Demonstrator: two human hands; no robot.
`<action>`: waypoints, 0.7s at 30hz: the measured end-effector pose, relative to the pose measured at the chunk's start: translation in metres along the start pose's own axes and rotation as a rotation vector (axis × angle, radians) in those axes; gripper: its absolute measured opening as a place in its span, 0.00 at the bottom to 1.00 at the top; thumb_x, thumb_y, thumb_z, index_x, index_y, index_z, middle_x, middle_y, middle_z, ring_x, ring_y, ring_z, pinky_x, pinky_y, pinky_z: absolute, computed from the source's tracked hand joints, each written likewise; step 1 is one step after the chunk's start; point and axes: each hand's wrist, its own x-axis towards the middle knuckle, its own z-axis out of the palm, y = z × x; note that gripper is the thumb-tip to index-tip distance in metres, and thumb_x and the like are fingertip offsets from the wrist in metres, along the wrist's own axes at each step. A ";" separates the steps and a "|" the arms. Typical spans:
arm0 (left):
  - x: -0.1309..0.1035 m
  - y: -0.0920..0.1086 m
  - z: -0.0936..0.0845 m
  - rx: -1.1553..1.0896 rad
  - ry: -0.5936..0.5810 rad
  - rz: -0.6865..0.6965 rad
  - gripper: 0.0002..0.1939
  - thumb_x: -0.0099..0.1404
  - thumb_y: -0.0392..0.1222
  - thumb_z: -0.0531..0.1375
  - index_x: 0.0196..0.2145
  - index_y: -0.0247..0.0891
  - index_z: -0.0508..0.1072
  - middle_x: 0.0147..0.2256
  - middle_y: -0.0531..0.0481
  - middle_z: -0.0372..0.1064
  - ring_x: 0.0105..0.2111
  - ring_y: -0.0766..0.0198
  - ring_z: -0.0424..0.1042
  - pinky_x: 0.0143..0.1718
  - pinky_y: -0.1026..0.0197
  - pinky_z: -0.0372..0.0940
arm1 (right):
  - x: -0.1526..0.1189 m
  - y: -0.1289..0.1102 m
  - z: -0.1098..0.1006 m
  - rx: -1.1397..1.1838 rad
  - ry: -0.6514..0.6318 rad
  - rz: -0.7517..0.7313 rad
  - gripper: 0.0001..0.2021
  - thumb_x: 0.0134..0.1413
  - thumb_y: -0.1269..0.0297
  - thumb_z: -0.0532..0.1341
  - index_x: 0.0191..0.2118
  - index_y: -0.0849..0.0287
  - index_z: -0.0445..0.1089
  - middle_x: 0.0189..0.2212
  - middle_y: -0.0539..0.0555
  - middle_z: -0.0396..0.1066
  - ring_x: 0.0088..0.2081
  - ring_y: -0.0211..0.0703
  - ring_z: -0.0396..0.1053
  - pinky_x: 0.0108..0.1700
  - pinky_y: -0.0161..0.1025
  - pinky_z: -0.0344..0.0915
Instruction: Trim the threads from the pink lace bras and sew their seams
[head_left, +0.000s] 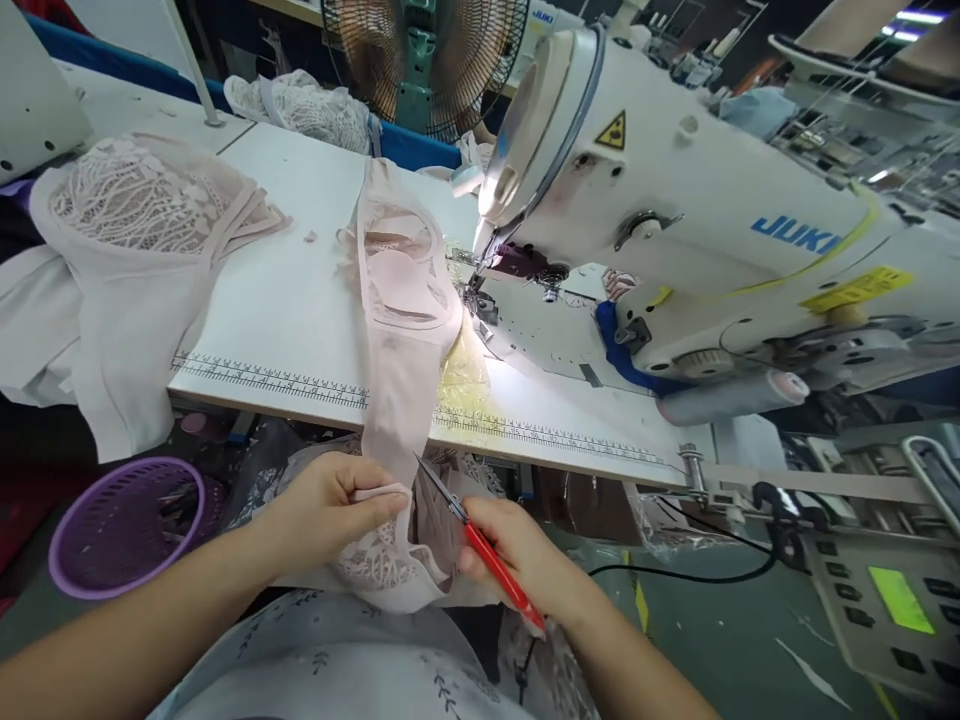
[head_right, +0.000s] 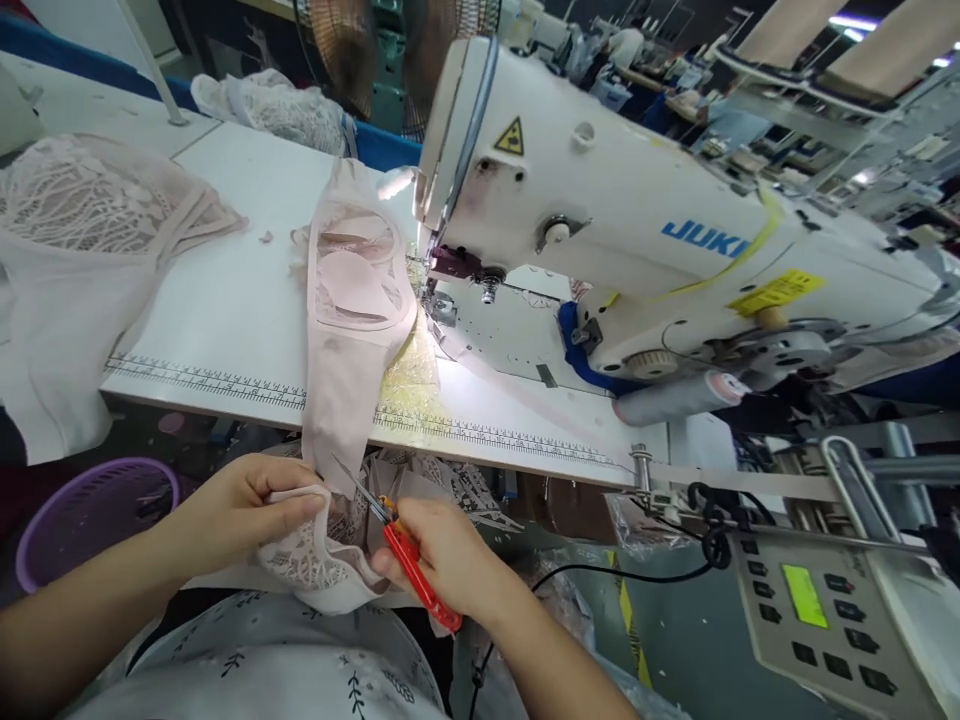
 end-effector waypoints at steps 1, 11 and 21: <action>-0.001 0.000 -0.001 0.007 0.004 0.024 0.16 0.59 0.50 0.56 0.24 0.34 0.71 0.23 0.51 0.61 0.24 0.66 0.61 0.26 0.64 0.58 | 0.000 -0.002 -0.005 -0.029 -0.003 -0.020 0.25 0.54 0.39 0.51 0.23 0.55 0.46 0.19 0.45 0.49 0.21 0.34 0.47 0.23 0.34 0.45; -0.001 0.004 -0.008 -0.022 -0.066 0.034 0.19 0.59 0.50 0.57 0.18 0.34 0.66 0.20 0.55 0.53 0.21 0.69 0.55 0.21 0.66 0.52 | 0.001 -0.006 -0.021 -0.173 -0.076 -0.049 0.25 0.51 0.42 0.56 0.22 0.55 0.47 0.19 0.44 0.49 0.21 0.34 0.45 0.24 0.34 0.44; -0.001 0.006 -0.009 0.003 -0.070 0.060 0.20 0.59 0.48 0.57 0.15 0.35 0.60 0.17 0.56 0.52 0.20 0.70 0.54 0.21 0.66 0.51 | 0.003 -0.009 -0.020 -0.208 -0.089 -0.052 0.25 0.50 0.39 0.55 0.22 0.55 0.46 0.19 0.44 0.49 0.21 0.35 0.45 0.24 0.34 0.44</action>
